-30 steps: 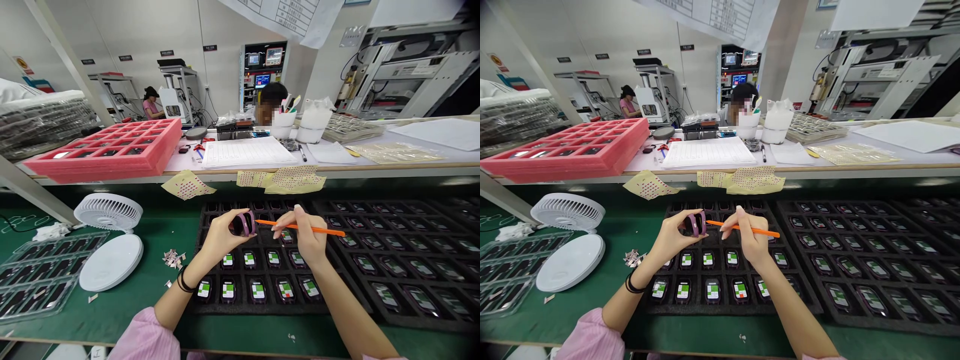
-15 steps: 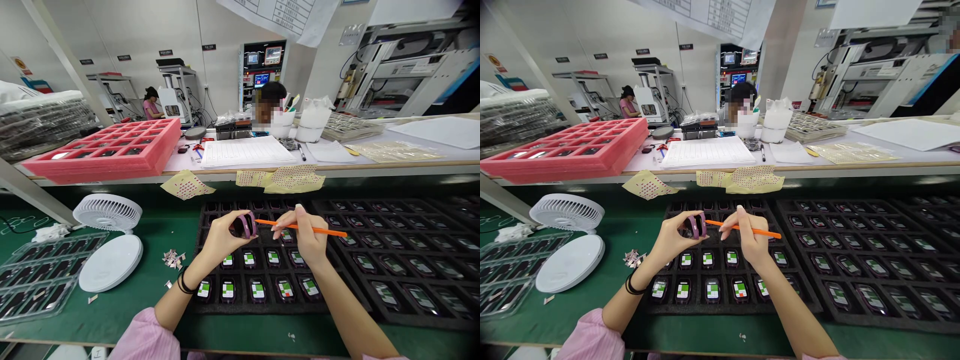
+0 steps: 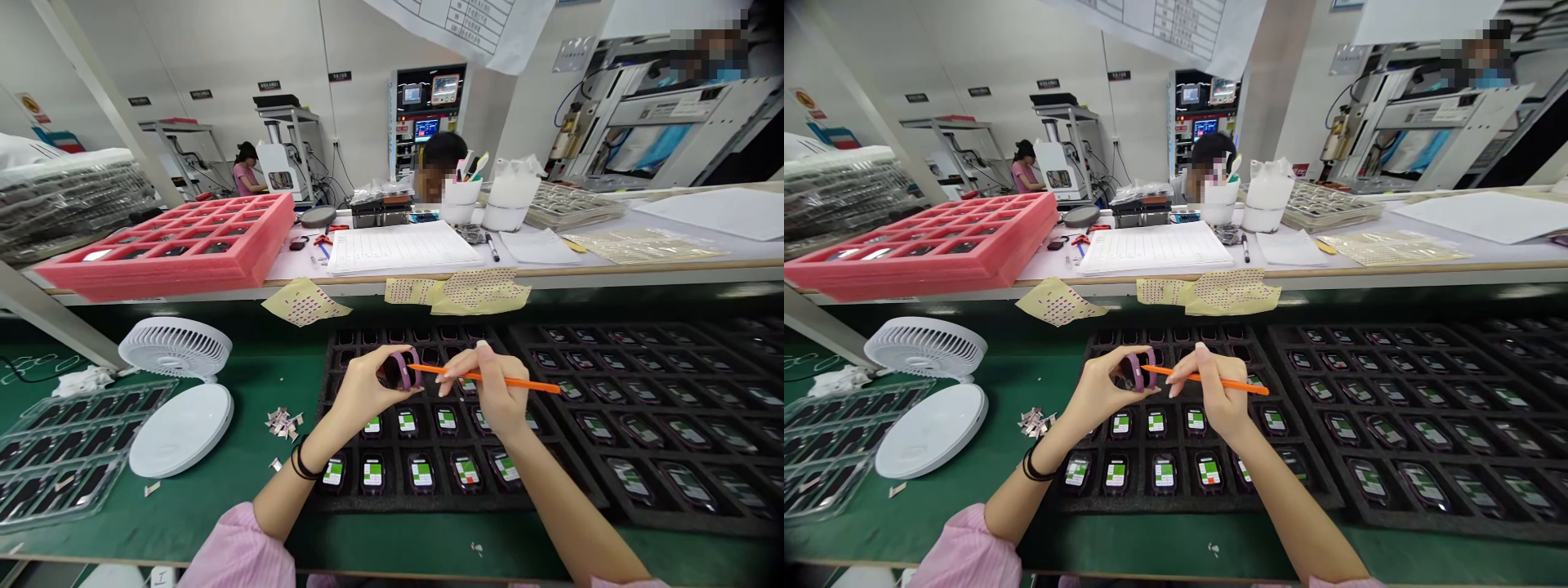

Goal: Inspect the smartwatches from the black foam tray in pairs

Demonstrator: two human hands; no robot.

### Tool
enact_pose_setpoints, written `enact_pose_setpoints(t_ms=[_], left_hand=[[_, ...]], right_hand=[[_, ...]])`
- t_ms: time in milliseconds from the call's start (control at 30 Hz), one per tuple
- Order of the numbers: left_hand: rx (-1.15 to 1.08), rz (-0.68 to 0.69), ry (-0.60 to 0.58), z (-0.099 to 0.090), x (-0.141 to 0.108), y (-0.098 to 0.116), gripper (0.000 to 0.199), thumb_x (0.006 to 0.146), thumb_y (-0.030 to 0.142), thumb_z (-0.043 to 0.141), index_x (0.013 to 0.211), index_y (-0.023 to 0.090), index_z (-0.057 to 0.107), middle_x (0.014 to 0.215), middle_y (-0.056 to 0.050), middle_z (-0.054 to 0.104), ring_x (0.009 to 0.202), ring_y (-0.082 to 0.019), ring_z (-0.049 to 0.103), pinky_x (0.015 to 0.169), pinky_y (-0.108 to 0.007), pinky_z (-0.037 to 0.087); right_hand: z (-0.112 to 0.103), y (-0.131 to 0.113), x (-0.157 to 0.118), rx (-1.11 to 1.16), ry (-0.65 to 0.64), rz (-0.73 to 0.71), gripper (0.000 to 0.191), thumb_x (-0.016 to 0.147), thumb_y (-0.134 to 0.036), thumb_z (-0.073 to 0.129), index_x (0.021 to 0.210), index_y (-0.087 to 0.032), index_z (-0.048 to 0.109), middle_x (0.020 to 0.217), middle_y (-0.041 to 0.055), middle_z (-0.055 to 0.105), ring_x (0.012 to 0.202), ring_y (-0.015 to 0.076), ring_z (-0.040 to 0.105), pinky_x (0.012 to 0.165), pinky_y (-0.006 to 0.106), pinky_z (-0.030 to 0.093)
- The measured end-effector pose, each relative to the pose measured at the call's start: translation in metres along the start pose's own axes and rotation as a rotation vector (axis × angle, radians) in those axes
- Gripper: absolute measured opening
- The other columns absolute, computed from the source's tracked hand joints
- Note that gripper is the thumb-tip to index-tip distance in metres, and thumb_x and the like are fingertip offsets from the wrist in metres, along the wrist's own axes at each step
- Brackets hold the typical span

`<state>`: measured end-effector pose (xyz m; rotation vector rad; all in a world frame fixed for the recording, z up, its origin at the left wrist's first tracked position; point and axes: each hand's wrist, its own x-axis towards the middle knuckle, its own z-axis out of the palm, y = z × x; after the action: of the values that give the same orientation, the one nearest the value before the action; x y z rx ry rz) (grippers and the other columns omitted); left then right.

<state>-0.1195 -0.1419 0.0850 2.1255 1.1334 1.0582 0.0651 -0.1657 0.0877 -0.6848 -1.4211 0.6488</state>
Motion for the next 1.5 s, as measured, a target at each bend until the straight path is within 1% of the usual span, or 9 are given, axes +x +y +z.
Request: enact_pose_setpoints(t_ms=[567,700,800,900,967,1033,1167,1300,1500], left_hand=[[0.060,0.029,-0.001,0.002,-0.001,-0.001,0.050,0.066,0.024,0.080,0.113,0.019,0.064,0.096,-0.003,0.072,0.077,-0.017,0.067,0.070,-0.025,0.052],[0.067,0.010,-0.017,0.001,0.000,-0.002,0.049,0.066,0.026,0.080,0.112,0.019,0.063,0.094,-0.003,0.073,0.075,-0.016,0.066,0.067,-0.025,0.052],[0.086,-0.001,0.006,-0.001,0.001,-0.005,0.050,0.065,0.026,0.081,0.111,0.018,0.063,0.097,-0.005,0.072,0.080,-0.018,0.067,0.071,-0.027,0.053],[0.144,0.018,0.069,-0.004,0.002,-0.010,0.045,0.066,0.022,0.080,0.109,0.017,0.063,0.100,-0.007,0.070,0.089,-0.022,0.066,0.080,-0.032,0.053],[0.162,0.038,0.071,-0.004,0.002,-0.011,0.040,0.068,0.014,0.076,0.106,0.017,0.064,0.102,-0.008,0.068,0.093,-0.022,0.065,0.083,-0.034,0.053],[0.165,0.040,0.057,-0.002,0.001,-0.011,0.039,0.068,0.008,0.072,0.105,0.017,0.064,0.104,-0.008,0.065,0.093,-0.021,0.065,0.082,-0.033,0.054],[0.084,0.053,0.047,-0.002,-0.001,-0.006,0.051,0.069,0.018,0.076,0.117,0.021,0.060,0.113,-0.009,0.058,0.098,-0.021,0.062,0.075,-0.030,0.057],[-0.090,0.086,0.026,-0.005,-0.002,-0.001,0.052,0.073,0.025,0.076,0.122,0.022,0.058,0.116,-0.009,0.055,0.087,-0.015,0.062,0.063,-0.023,0.057],[-0.165,0.108,0.024,-0.008,-0.002,0.003,0.048,0.075,0.021,0.074,0.120,0.021,0.058,0.114,-0.009,0.056,0.092,-0.016,0.061,0.064,-0.022,0.058]], right_hand=[[0.004,-0.004,0.000,-0.018,0.017,-0.048,0.051,0.097,-0.038,0.041,0.060,-0.020,0.072,0.045,0.0029,0.063,0.044,0.0165,0.062,0.049,0.032,0.052],[-0.001,0.001,0.001,-0.004,0.004,-0.051,0.050,0.096,-0.046,0.041,0.067,-0.019,0.073,0.051,0.0040,0.067,0.046,0.0176,0.065,0.049,0.032,0.054],[0.000,0.013,0.003,0.024,0.034,0.040,0.054,0.095,-0.054,0.038,0.068,-0.018,0.069,0.056,0.0051,0.069,0.049,0.0179,0.066,0.053,0.032,0.056],[0.012,0.030,0.003,0.039,-0.027,0.228,0.036,0.084,-0.048,0.061,0.063,-0.020,0.053,0.075,0.0060,0.073,0.071,0.0197,0.070,0.070,0.034,0.057],[0.024,0.041,0.002,0.084,-0.120,0.343,0.040,0.069,-0.042,0.077,0.066,-0.022,0.043,0.083,0.0033,0.070,0.073,0.0178,0.067,0.070,0.032,0.056],[0.033,0.047,0.000,0.096,-0.173,0.408,0.049,0.061,-0.039,0.083,0.066,-0.022,0.037,0.072,-0.0030,0.061,0.061,0.0124,0.058,0.059,0.026,0.051],[0.034,0.045,-0.001,0.125,-0.136,0.468,0.050,0.064,-0.042,0.079,0.063,-0.022,0.033,0.056,-0.0100,0.034,0.048,0.0068,0.032,0.045,0.019,0.030],[0.027,0.035,0.001,0.196,-0.106,0.505,0.050,0.067,-0.039,0.077,0.063,-0.022,0.031,0.057,-0.0092,0.031,0.051,0.0076,0.026,0.048,0.020,0.025],[0.026,0.026,0.001,0.197,-0.087,0.514,0.052,0.065,-0.039,0.079,0.062,-0.022,0.030,0.057,-0.0084,0.029,0.053,0.0084,0.025,0.050,0.021,0.026]])
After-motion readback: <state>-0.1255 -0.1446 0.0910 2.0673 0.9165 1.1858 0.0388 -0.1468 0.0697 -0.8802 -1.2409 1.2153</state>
